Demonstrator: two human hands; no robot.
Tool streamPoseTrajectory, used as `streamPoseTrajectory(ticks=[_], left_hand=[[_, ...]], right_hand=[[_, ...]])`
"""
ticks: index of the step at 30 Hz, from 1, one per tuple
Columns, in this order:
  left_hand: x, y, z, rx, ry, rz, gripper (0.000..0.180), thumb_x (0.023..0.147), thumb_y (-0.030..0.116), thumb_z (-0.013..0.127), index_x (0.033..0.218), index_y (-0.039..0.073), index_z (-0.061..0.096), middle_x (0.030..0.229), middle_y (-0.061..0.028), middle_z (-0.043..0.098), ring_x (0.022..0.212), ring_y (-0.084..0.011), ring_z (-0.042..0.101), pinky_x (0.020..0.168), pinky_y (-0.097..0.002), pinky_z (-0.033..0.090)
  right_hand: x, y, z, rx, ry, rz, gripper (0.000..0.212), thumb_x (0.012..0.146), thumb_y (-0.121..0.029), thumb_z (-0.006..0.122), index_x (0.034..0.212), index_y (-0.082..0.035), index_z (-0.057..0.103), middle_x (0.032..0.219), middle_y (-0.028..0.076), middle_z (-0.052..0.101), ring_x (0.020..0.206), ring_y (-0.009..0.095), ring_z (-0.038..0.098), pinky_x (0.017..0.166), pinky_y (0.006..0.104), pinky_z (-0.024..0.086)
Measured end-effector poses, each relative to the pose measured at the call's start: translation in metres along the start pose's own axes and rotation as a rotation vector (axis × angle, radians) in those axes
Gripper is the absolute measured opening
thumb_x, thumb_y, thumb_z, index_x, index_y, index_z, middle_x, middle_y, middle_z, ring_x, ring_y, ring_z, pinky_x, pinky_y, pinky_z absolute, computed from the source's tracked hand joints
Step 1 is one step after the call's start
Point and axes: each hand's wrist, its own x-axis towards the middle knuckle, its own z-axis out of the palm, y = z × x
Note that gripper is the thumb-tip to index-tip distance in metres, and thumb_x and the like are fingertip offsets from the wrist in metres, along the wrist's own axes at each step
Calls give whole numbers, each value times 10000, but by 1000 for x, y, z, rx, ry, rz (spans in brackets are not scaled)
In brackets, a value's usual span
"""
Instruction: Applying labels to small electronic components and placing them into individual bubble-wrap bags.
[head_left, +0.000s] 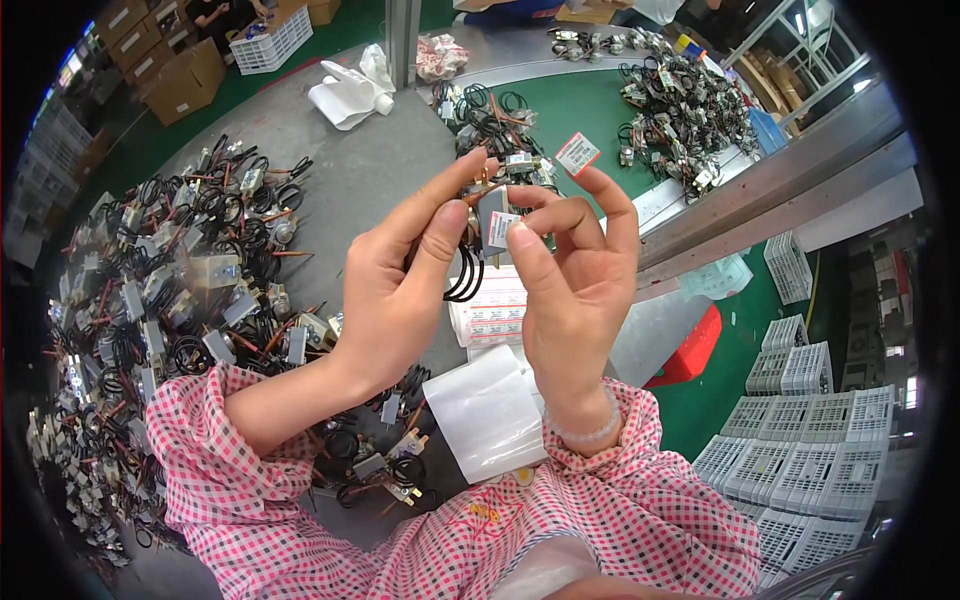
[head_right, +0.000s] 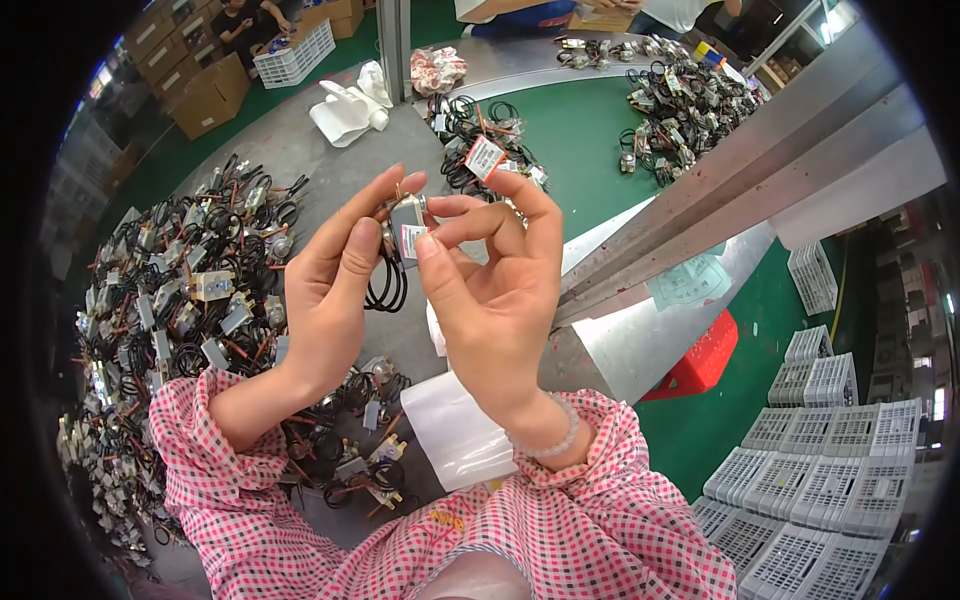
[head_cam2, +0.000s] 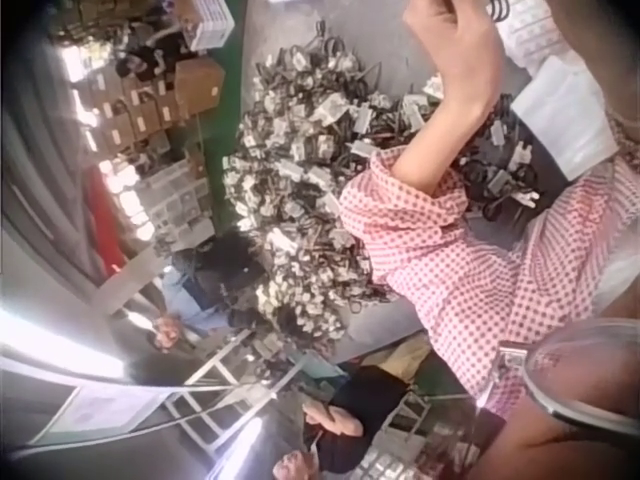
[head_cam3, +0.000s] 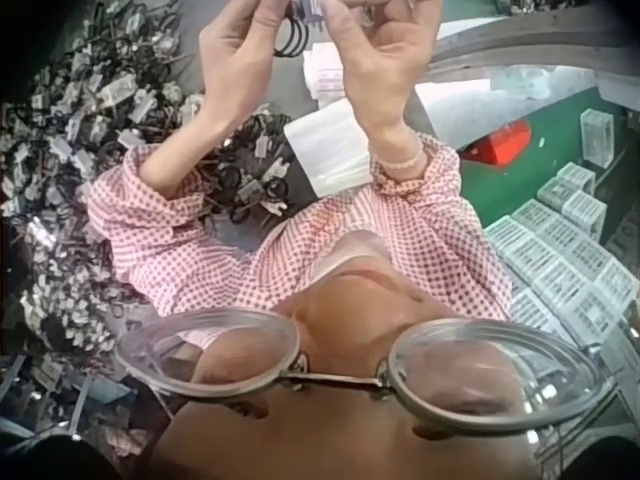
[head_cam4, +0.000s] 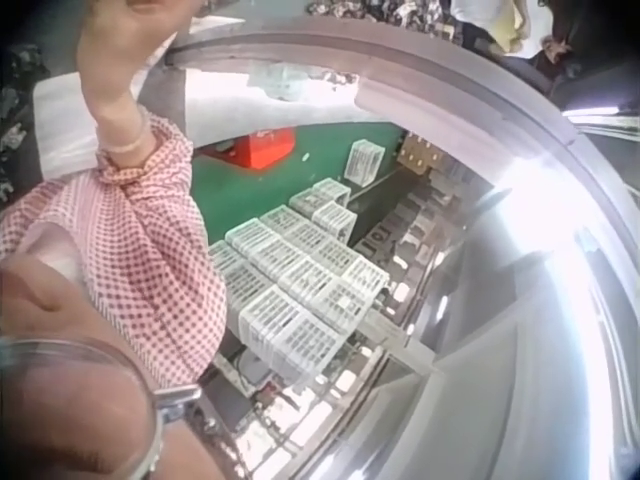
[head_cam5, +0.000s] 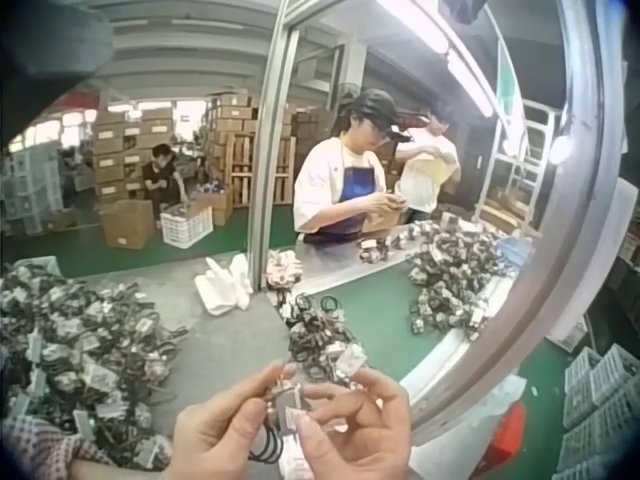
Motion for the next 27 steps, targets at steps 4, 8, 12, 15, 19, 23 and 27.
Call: streamPoseTrajectory(ticks=[4, 8, 12, 15, 19, 23, 27], left_hand=[[0, 5, -2, 35, -59, 17, 362, 962, 178, 405, 1279, 12, 458, 1218, -124, 546, 1114, -148, 495, 956, -281, 368], [1, 3, -2, 76, -66, -4, 358, 961, 172, 403, 1276, 13, 462, 1214, -122, 550, 1113, -148, 495, 964, -284, 361], [1, 3, -1, 62, -33, 1, 336, 944, 146, 438, 1254, 31, 494, 1133, -65, 597, 865, -72, 452, 740, -224, 343], [-1, 4, -2, 76, -67, -22, 355, 961, 169, 402, 1274, 17, 466, 1209, -119, 554, 1103, -144, 500, 963, -283, 359], [-1, 7, -3, 79, -62, -21, 354, 960, 170, 404, 1274, 20, 469, 1204, -113, 559, 1094, -137, 503, 954, -277, 363], [-1, 6, -3, 105, -59, -18, 352, 960, 169, 404, 1274, 25, 471, 1202, -107, 562, 1088, -130, 503, 951, -273, 362], [0, 5, -2, 92, -64, -23, 352, 960, 167, 403, 1276, 28, 471, 1203, -105, 561, 1087, -127, 503, 951, -274, 363]], right_hand=[[1, -8, 1, 44, -9, 77, 532, 794, 106, 559, 1241, 5, 289, 890, 78, 545, 1032, 174, 501, 816, 252, 487], [0, -9, 2, -25, 12, 73, 529, 781, 65, 611, 1232, 23, 336, 845, 70, 567, 1019, 196, 526, 844, 279, 428], [1, -9, 0, -36, 15, 72, 527, 782, 63, 612, 1231, 23, 338, 845, 72, 569, 1015, 188, 527, 834, 269, 433], [1, -9, 1, -35, 13, 77, 531, 780, 61, 618, 1229, 23, 339, 844, 72, 569, 1013, 186, 527, 826, 264, 439], [1, -10, 2, -48, 5, 82, 532, 778, 58, 623, 1227, 25, 339, 845, 72, 569, 1010, 183, 527, 830, 266, 441], [2, -8, 1, -62, 2, 71, 528, 780, 59, 622, 1225, 27, 339, 846, 72, 570, 1005, 182, 527, 833, 267, 440], [4, -7, -2, -85, -36, 59, 512, 783, 100, 575, 1217, 14, 317, 875, 69, 546, 1004, 147, 507, 784, 228, 503]])
